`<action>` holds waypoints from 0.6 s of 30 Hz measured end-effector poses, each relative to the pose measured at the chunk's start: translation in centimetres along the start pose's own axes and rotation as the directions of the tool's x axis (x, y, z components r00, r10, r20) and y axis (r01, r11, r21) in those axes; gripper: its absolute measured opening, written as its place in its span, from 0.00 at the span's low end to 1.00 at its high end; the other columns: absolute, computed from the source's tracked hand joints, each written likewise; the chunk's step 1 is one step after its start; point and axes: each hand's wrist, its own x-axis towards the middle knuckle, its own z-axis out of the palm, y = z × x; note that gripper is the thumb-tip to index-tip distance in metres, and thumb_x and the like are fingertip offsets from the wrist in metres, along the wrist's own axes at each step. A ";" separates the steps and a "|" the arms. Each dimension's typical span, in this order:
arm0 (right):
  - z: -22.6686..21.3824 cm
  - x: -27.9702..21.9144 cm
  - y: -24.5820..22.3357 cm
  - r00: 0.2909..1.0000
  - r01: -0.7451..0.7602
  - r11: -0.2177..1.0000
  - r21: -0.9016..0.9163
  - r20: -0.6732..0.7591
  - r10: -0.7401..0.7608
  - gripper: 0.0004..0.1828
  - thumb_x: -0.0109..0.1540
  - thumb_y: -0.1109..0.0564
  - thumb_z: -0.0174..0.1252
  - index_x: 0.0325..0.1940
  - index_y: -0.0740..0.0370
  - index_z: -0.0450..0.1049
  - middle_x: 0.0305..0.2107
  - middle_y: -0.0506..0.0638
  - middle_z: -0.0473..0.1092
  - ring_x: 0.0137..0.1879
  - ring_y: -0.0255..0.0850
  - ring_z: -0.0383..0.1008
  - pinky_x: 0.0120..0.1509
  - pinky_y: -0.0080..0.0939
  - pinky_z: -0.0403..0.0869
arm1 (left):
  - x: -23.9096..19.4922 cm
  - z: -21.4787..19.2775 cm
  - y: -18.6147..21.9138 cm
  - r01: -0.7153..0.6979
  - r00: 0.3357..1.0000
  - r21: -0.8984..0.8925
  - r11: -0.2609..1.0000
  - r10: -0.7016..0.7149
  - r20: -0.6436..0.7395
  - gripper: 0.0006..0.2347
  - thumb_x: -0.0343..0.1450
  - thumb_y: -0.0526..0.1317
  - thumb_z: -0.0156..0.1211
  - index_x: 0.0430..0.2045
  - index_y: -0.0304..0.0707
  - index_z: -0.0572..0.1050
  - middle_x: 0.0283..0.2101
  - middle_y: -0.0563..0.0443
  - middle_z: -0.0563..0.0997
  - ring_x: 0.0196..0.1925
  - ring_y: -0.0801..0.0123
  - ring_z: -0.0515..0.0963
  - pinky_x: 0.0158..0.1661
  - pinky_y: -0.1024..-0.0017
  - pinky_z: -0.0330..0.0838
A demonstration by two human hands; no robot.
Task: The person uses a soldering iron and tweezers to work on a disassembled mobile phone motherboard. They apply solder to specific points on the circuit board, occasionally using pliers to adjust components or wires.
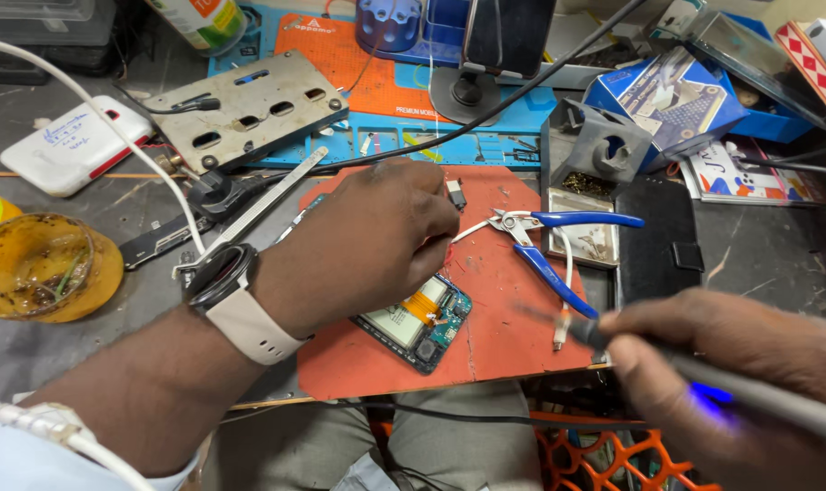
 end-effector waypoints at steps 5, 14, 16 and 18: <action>0.4 0.0 2.5 0.981 -0.185 0.978 0.100 0.079 0.178 0.13 0.62 0.55 0.66 0.50 0.58 0.85 0.27 0.47 0.79 0.30 0.31 0.80 0.33 0.32 0.77 | 0.2 -0.6 0.7 0.017 0.995 -0.071 0.997 -0.010 0.094 0.05 0.65 0.36 0.66 0.29 0.33 0.81 0.34 0.45 0.77 0.38 0.52 0.79 0.39 0.58 0.73; 3.3 -1.1 5.2 0.969 -0.208 0.903 0.376 -0.045 0.242 0.16 0.62 0.61 0.66 0.52 0.70 0.74 0.34 0.55 0.79 0.38 0.36 0.80 0.40 0.34 0.78 | 0.2 -2.6 0.8 0.037 0.973 -0.150 0.988 -0.002 0.231 0.05 0.63 0.37 0.64 0.21 0.36 0.76 0.26 0.47 0.76 0.31 0.54 0.77 0.35 0.59 0.71; 4.1 -1.4 5.9 0.969 -0.200 0.883 0.425 -0.051 0.244 0.17 0.64 0.62 0.66 0.53 0.71 0.72 0.33 0.55 0.77 0.36 0.35 0.77 0.37 0.34 0.75 | 0.0 -2.8 0.8 0.080 0.960 -0.161 0.984 -0.032 0.279 0.06 0.63 0.38 0.63 0.19 0.37 0.75 0.25 0.47 0.76 0.30 0.54 0.77 0.33 0.58 0.70; 4.5 -1.7 6.6 0.966 -0.232 0.856 0.462 0.008 0.257 0.15 0.63 0.61 0.65 0.51 0.70 0.72 0.32 0.55 0.77 0.36 0.35 0.77 0.39 0.34 0.76 | 0.0 -2.8 0.7 0.098 0.946 -0.156 0.983 -0.043 0.321 0.06 0.63 0.38 0.63 0.17 0.37 0.74 0.25 0.47 0.75 0.30 0.54 0.77 0.32 0.58 0.69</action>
